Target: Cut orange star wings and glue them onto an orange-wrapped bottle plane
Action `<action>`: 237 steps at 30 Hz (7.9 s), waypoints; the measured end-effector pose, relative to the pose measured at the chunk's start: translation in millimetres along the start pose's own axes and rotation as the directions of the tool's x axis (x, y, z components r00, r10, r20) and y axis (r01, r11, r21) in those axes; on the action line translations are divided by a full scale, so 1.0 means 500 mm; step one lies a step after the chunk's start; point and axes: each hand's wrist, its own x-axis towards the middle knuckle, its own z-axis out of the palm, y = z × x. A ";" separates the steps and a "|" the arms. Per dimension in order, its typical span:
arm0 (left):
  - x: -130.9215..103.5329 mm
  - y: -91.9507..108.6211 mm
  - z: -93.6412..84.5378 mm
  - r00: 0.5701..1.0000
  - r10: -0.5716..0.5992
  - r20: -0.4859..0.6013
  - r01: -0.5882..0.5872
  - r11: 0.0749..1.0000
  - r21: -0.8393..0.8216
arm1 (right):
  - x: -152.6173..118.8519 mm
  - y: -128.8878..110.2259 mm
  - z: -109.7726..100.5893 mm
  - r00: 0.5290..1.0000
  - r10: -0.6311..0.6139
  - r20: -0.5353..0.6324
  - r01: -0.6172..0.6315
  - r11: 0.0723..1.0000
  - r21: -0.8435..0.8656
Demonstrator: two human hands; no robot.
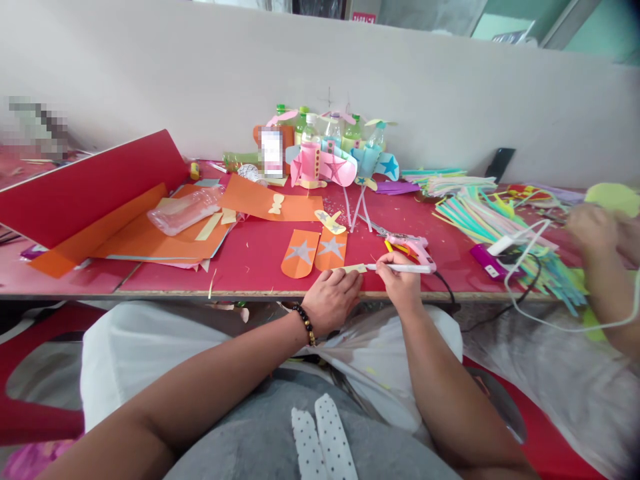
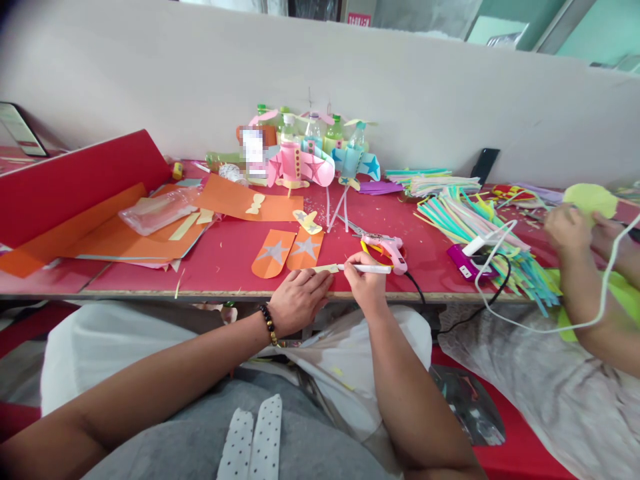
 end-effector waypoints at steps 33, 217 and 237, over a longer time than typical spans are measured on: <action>-0.003 -0.010 0.019 0.994 0.053 -0.091 -0.069 0.982 -0.176 | -0.003 -0.005 -0.001 0.999 0.024 -0.033 -0.022 0.998 0.052; -0.003 -0.007 0.022 0.995 0.039 -0.093 -0.056 0.982 -0.181 | 0.001 0.002 0.002 0.995 -0.049 0.088 0.048 0.999 0.012; -0.004 -0.009 0.027 0.993 0.049 -0.104 -0.067 0.982 -0.174 | 0.001 -0.001 0.001 0.985 -0.050 0.163 0.046 0.999 0.029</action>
